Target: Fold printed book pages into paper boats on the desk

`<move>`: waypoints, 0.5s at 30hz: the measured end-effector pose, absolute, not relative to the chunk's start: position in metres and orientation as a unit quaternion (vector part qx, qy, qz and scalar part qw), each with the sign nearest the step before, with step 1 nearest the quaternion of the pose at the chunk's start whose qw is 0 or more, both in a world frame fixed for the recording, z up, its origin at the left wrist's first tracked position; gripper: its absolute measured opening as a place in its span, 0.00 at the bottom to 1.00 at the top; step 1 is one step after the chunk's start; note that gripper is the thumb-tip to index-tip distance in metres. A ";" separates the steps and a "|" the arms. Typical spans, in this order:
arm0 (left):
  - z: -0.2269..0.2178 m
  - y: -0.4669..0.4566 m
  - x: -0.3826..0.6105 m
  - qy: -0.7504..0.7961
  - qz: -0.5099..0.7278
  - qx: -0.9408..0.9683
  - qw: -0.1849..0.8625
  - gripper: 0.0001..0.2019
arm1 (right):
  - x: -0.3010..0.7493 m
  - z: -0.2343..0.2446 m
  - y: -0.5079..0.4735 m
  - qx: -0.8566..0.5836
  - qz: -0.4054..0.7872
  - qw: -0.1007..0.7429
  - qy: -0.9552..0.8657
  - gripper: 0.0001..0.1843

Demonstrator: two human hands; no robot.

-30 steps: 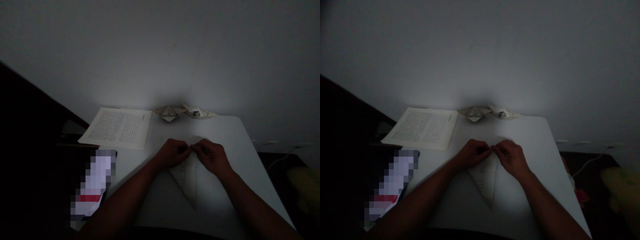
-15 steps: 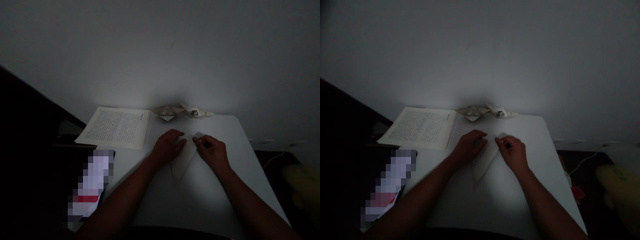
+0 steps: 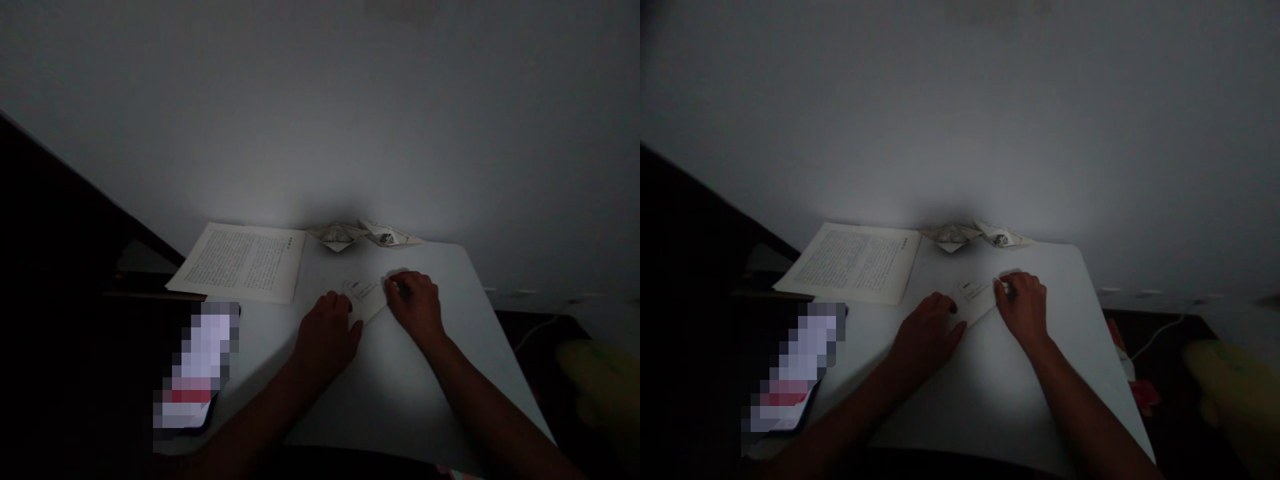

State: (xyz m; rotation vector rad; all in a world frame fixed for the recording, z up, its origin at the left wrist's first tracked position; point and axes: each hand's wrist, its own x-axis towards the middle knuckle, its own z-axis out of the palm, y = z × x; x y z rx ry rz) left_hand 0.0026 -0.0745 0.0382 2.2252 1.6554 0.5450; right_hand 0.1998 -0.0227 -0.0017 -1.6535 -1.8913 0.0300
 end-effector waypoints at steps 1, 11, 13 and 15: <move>0.035 -0.084 0.001 0.576 0.181 0.782 0.157 0.09 | 0.198 -0.001 -0.024 -0.601 0.021 0.308 -0.737 0.13; 0.004 -0.107 -0.022 0.547 0.192 0.815 0.016 0.11 | 0.172 -0.005 -0.084 -0.500 0.009 0.155 -0.852 0.29; 0.004 -0.116 -0.019 0.545 0.182 0.818 -0.020 0.14 | 0.165 -0.005 -0.094 -0.512 0.003 0.135 -0.849 0.29; 0.004 -0.126 -0.015 0.546 0.167 0.820 -0.033 0.17 | 0.160 -0.005 -0.103 -0.527 -0.002 0.129 -0.840 0.28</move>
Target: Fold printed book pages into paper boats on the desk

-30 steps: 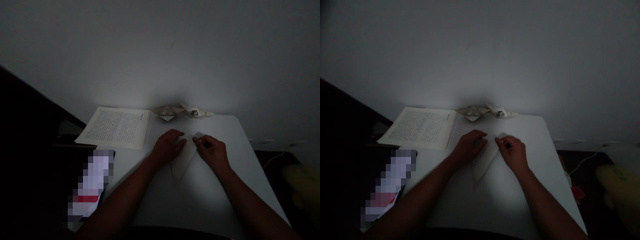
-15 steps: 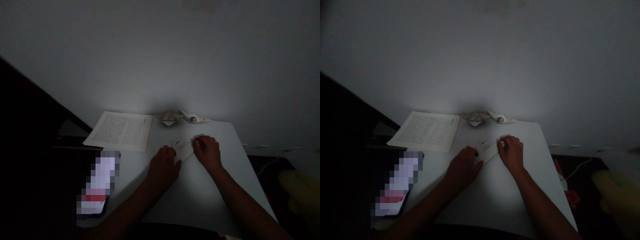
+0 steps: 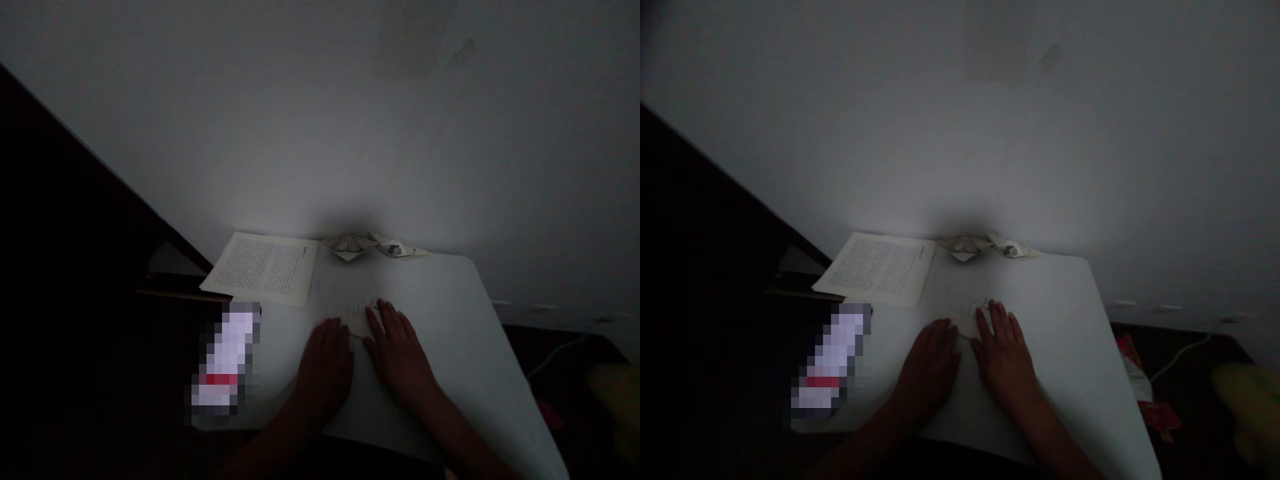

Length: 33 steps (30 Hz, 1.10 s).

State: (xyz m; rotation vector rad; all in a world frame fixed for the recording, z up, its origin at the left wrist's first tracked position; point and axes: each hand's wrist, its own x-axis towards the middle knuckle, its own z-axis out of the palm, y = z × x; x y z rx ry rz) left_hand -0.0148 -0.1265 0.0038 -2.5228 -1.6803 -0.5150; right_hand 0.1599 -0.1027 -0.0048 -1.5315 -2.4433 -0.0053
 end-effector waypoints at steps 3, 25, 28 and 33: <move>0.004 -0.138 -0.010 -0.551 -0.157 -0.819 0.030 0.21 | 0.155 -0.006 -0.117 -0.535 0.001 0.130 -0.835 0.27; -0.004 -0.145 -0.006 -0.545 -0.146 -0.823 0.062 0.29 | 0.156 -0.021 -0.157 -0.559 -0.014 0.198 -0.805 0.29; -0.006 -0.141 -0.008 -0.529 -0.154 -0.832 0.064 0.28 | 0.146 -0.021 -0.155 -0.564 -0.023 0.179 -0.806 0.27; -0.010 -0.137 -0.013 -0.510 -0.137 -0.848 0.041 0.27 | 0.139 -0.016 -0.148 -0.582 -0.032 0.165 -0.796 0.24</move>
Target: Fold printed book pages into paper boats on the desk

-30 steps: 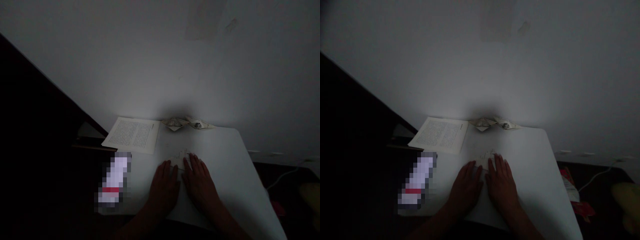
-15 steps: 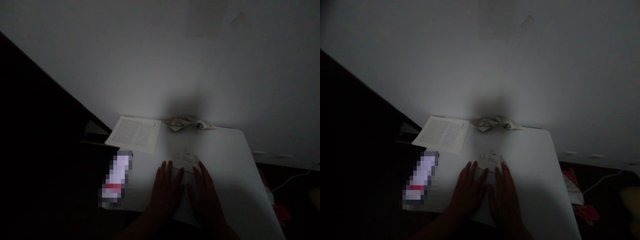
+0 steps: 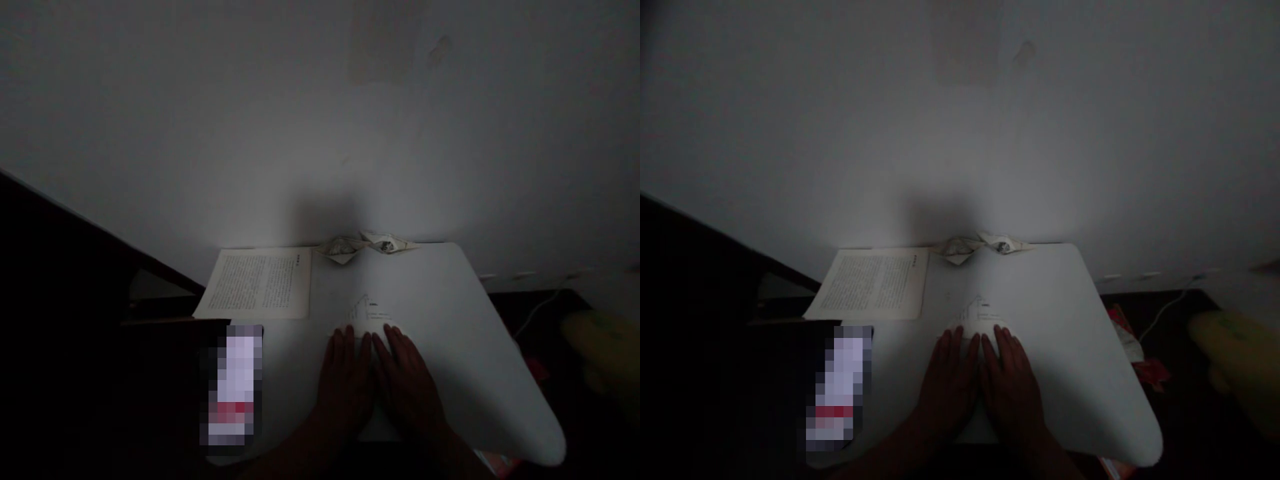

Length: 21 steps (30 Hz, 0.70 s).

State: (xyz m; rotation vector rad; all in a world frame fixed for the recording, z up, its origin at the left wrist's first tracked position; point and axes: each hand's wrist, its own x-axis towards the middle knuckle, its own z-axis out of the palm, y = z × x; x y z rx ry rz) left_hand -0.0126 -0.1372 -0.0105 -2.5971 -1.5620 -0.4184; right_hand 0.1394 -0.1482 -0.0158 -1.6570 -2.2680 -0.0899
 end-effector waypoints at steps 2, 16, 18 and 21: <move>-0.010 -0.136 -0.014 -0.507 -0.132 -0.851 0.026 0.27 | 0.138 -0.013 -0.145 -0.593 -0.026 0.160 -0.788 0.22; 0.001 -0.127 -0.017 -0.522 -0.142 -0.841 -0.019 0.34 | 0.139 -0.005 -0.130 -0.597 -0.017 0.145 -0.789 0.20; 0.000 -0.125 -0.015 -0.525 -0.137 -0.840 -0.016 0.35 | 0.140 -0.003 -0.127 -0.607 -0.012 0.126 -0.784 0.18; -0.001 -0.121 -0.013 -0.528 -0.127 -0.839 -0.012 0.36 | 0.141 -0.001 -0.123 -0.616 0.000 0.114 -0.780 0.14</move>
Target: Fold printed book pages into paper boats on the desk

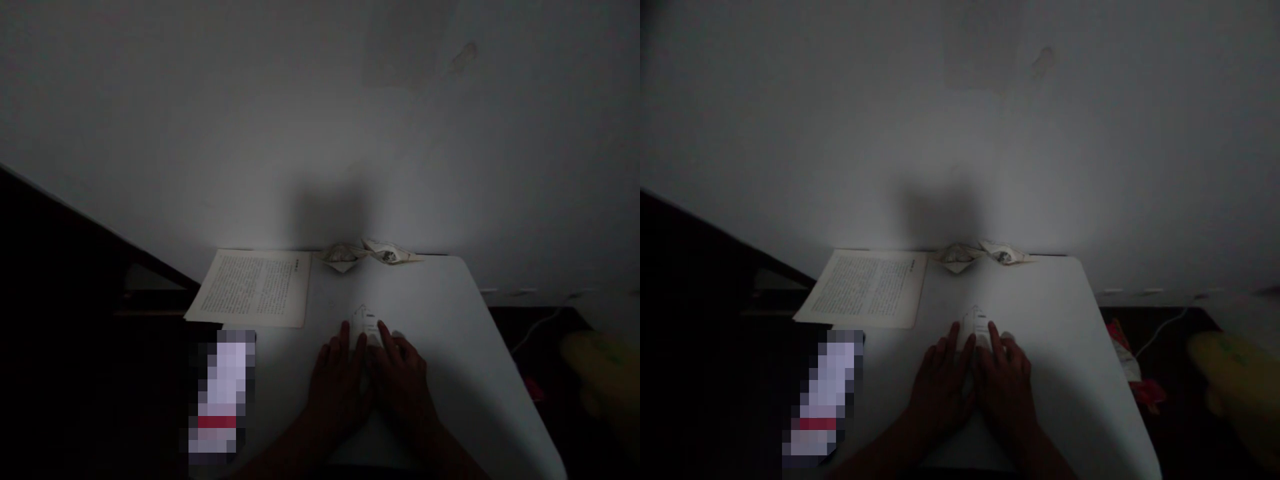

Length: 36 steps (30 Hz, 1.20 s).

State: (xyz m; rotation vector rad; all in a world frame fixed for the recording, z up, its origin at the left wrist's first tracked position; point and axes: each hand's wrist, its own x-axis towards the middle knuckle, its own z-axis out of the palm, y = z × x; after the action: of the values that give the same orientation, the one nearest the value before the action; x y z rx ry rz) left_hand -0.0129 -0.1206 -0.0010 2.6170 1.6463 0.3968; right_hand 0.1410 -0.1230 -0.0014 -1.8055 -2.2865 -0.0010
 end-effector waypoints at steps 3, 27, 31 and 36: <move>0.001 -0.116 -0.012 0.528 0.119 0.841 0.010 0.37 | 0.142 -0.001 -0.120 -0.618 0.008 0.113 -0.778 0.14; 0.014 -0.084 0.001 0.533 0.081 0.842 0.005 0.26 | 0.131 0.023 -0.078 -0.596 0.036 0.066 -0.799 0.22; 0.014 -0.085 0.003 0.535 0.077 0.841 0.006 0.25 | 0.130 0.025 -0.075 -0.601 0.054 0.075 -0.794 0.21; 0.014 -0.088 0.002 0.545 0.092 0.833 0.033 0.26 | 0.143 0.033 -0.074 -0.582 0.129 0.102 -0.797 0.20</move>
State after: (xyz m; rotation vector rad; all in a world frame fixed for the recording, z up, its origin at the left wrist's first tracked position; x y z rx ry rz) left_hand 0.0019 -0.0876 0.0137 2.5633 1.6771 0.2820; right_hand 0.1432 -0.0735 0.0331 -1.7168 -2.3516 0.3807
